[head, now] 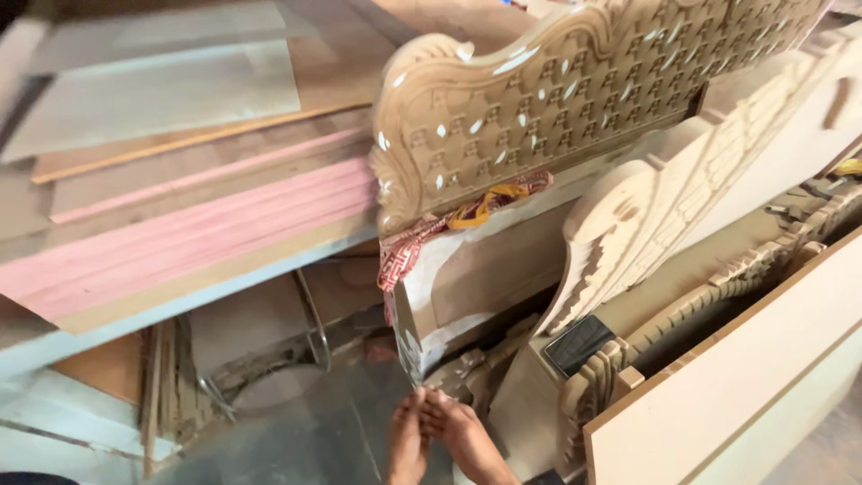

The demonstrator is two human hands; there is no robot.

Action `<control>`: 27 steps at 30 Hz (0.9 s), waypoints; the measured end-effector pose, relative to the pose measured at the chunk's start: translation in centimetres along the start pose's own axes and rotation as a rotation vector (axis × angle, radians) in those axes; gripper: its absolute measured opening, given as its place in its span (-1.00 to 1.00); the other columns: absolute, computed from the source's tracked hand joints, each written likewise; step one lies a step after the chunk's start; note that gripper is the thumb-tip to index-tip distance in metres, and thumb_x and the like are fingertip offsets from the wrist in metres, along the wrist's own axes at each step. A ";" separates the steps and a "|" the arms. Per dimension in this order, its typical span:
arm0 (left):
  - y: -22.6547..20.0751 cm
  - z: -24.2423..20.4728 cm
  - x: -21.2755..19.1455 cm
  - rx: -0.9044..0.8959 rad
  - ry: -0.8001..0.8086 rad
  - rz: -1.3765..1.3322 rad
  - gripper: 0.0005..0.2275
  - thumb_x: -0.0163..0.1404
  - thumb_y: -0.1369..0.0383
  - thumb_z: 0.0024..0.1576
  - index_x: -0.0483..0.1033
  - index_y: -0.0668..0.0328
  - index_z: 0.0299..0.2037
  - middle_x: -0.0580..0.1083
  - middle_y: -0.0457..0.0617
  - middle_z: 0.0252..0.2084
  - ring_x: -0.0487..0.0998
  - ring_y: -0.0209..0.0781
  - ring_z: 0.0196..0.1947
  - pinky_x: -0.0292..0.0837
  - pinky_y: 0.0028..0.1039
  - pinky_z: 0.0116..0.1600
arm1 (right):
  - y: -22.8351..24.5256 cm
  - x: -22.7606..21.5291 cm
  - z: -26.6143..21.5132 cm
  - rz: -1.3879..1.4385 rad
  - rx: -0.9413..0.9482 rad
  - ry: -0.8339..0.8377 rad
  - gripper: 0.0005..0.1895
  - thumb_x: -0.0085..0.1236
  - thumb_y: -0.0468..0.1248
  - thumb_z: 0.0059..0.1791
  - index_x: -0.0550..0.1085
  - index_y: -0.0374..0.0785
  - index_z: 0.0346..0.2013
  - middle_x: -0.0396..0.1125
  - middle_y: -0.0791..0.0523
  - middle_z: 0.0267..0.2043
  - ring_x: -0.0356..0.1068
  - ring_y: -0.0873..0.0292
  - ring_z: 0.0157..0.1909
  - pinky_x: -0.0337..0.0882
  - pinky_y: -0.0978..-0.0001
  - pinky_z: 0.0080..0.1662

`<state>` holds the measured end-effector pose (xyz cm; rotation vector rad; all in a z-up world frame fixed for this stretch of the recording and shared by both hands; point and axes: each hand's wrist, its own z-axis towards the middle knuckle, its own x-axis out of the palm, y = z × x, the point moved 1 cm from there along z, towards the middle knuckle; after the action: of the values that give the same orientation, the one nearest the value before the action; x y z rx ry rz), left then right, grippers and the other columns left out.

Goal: The person assembles upholstered panels into a furniture frame using a pneumatic staple gun, connects air hoses, and manipulates small wooden pieces on a decorative headboard.

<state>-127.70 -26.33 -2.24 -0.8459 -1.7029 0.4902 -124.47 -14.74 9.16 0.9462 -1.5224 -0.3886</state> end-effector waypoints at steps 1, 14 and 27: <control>-0.2 -0.5 0.9 -0.006 0.008 0.031 -0.70 0.10 0.20 0.28 0.64 0.33 -0.02 0.57 0.05 -0.34 0.53 -0.19 -0.44 0.38 -0.49 -0.42 | 0.3 0.0 -0.8 0.018 -0.001 -0.025 -0.47 -0.13 0.00 0.11 0.47 -0.34 0.15 0.49 0.02 0.06 0.48 0.10 0.06 0.40 0.21 0.13; -0.9 -13.0 3.2 0.005 -0.120 -0.132 -0.76 0.15 0.27 0.18 0.59 0.30 -0.11 0.58 0.04 -0.18 0.58 -0.17 -0.15 0.49 -0.37 -0.05 | -3.1 4.5 -9.9 0.459 0.078 -0.054 -0.44 -0.09 0.06 0.03 0.49 -0.35 0.05 0.49 -0.05 0.01 0.45 -0.02 0.07 0.37 0.13 0.20; -4.1 -15.3 -0.6 0.362 -0.384 -0.147 -0.78 0.16 0.22 0.20 0.53 0.22 -0.24 0.57 -0.07 -0.24 0.56 -0.34 -0.28 0.53 -0.50 -0.17 | -8.0 8.0 -9.1 0.185 0.127 0.134 -0.55 -0.02 -0.06 0.10 0.41 -0.26 0.20 0.35 0.09 0.20 0.30 0.10 0.27 0.25 0.20 0.31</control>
<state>-114.26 -30.97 4.73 -0.3757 -1.9257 0.8711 -112.59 -23.08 10.56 0.9024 -1.5101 -0.0957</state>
